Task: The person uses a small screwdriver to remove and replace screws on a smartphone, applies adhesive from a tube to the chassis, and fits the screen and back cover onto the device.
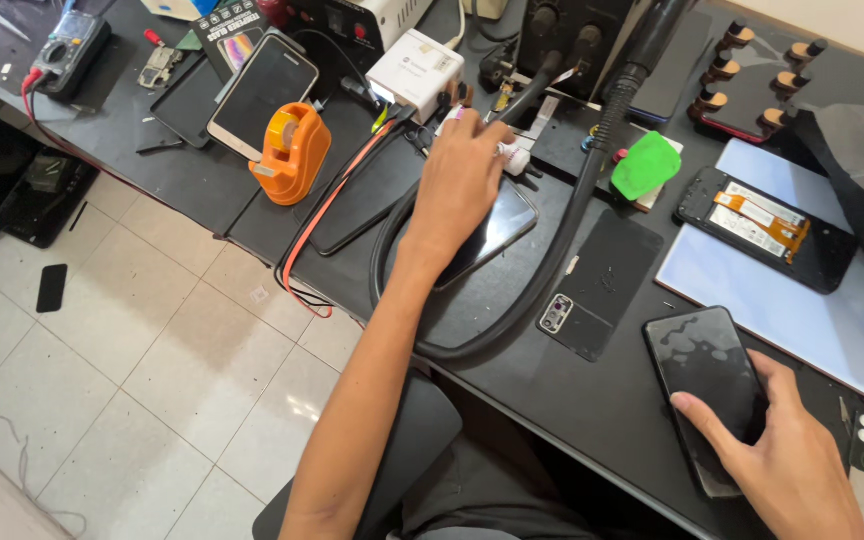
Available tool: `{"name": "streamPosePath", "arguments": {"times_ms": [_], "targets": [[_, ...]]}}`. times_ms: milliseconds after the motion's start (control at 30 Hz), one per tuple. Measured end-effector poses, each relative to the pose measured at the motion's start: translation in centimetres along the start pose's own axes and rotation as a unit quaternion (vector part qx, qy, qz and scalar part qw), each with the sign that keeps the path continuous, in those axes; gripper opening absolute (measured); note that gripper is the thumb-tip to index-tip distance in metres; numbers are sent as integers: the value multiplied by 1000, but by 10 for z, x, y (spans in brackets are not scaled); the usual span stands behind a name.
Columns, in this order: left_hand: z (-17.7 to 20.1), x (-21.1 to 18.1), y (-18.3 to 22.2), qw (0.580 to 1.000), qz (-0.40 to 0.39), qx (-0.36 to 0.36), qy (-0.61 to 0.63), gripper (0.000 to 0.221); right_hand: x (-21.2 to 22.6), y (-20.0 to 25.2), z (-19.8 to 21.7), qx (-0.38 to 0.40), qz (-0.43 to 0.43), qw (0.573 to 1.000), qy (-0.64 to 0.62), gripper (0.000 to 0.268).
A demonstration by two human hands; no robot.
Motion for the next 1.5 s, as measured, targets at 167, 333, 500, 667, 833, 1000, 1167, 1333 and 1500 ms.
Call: {"name": "streamPosePath", "arguments": {"times_ms": [167,333,500,667,833,1000,1167,1333,1500], "targets": [[-18,-7,6,994,-45,67,-67,35,31,22,16,-134,161,977,41,112],[-24,-12,6,990,-58,83,-102,44,16,16,2,-90,92,990,60,122],[-28,-12,7,991,-54,93,-86,42,29,46,14,-238,188,948,98,100],[-31,-18,6,989,-66,101,-86,37,30,46,12,-230,176,951,107,97],[-32,-21,4,988,-68,113,-84,35,26,49,11,-210,172,962,39,93],[-30,-24,5,988,-67,96,-104,35,25,50,9,-193,164,967,22,92],[-32,-24,5,986,-60,111,-105,37,23,52,7,-191,157,969,20,88],[-19,-20,2,992,-29,124,10,26,21,51,4,-199,161,966,26,88],[23,-11,-12,986,42,101,127,24,21,38,1,-176,169,966,90,89]]}}
Point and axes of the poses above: each hand's wrist, its own y-axis away from the middle knuckle, its own z-axis out of the back of the hand, x = y × z, the point moved 9 cm from there along -y, towards the middle knuckle, and after that the axes turned 11 degrees about -z, right-handed, at the moved point
